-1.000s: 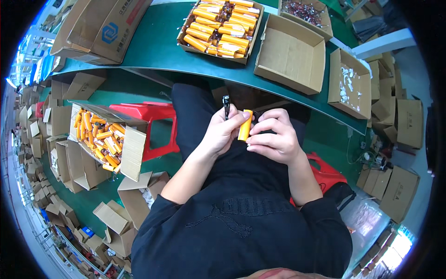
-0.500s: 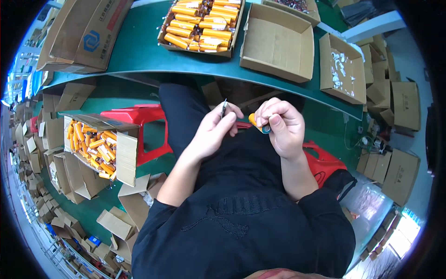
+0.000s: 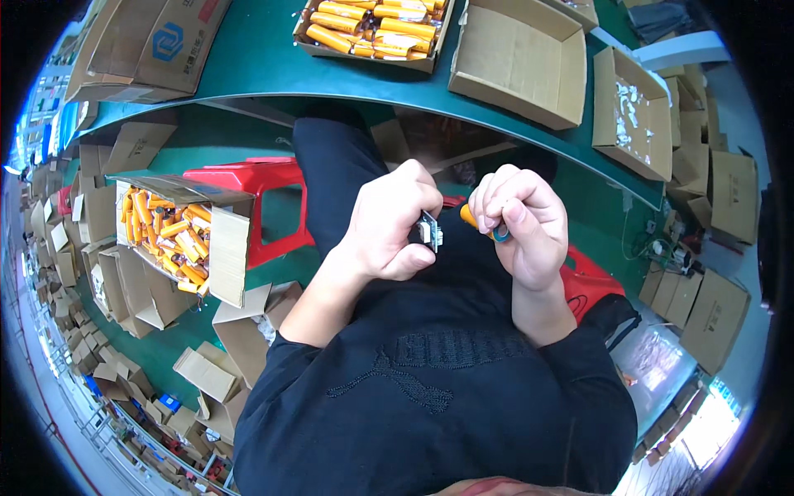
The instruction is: The person assembles electronic modules by hand on a factory production line, then places the completed modules into plastic trays.
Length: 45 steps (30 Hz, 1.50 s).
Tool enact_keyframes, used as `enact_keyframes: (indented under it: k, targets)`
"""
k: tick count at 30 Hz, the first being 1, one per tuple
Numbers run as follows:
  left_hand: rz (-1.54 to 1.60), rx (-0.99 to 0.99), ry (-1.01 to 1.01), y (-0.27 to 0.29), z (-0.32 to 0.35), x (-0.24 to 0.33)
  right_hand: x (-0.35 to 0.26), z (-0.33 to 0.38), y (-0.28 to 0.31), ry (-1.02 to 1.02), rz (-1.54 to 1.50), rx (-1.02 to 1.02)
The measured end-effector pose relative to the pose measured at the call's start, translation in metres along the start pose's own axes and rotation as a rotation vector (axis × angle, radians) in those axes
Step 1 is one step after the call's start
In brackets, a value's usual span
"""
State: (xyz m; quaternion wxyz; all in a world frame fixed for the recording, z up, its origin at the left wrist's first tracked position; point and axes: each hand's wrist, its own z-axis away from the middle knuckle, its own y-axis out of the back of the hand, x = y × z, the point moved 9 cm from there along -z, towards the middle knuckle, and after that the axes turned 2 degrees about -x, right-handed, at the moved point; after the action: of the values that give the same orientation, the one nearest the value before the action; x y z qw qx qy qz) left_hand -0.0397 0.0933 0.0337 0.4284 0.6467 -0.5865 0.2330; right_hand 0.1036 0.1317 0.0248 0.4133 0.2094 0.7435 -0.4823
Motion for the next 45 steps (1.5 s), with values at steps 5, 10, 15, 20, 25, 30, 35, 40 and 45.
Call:
enact_keyframes:
  k: [5, 10, 15, 20, 25, 30, 35, 40, 45]
  targets:
    - [0.004, -0.004, 0.015, -0.005, -0.001, 0.002, 0.001, 0.004, -0.009, -0.011, 0.042, -0.037]
    - [0.089, 0.019, 0.067, -0.007, 0.002, -0.001, -0.001, 0.003, -0.009, -0.003, 0.114, -0.076]
    - [0.131, 0.029, 0.175, -0.006, 0.005, -0.008, 0.0, 0.004, -0.001, -0.031, 0.232, -0.084]
    - [0.143, 0.016, 0.201, -0.005, 0.008, -0.013, 0.01, 0.005, 0.007, -0.099, 0.189, -0.043]
    - [0.267, 0.057, 0.245, -0.005, 0.01, -0.017, 0.03, 0.01, 0.018, -0.267, 0.07, 0.088]
    - [0.407, 0.213, 0.338, 0.001, 0.005, -0.015, 0.037, 0.012, 0.017, -0.343, 0.038, 0.107]
    - [0.317, 0.267, 0.354, 0.01, 0.003, -0.01, 0.029, 0.012, 0.01, -0.325, 0.317, 0.039]
    - [0.089, 0.192, 0.328, 0.015, 0.0, -0.001, 0.018, 0.008, 0.005, -0.231, 0.56, -0.013]
    - [-0.066, 0.15, 0.232, 0.017, -0.005, 0.012, 0.013, 0.004, 0.003, -0.196, 0.706, -0.087]
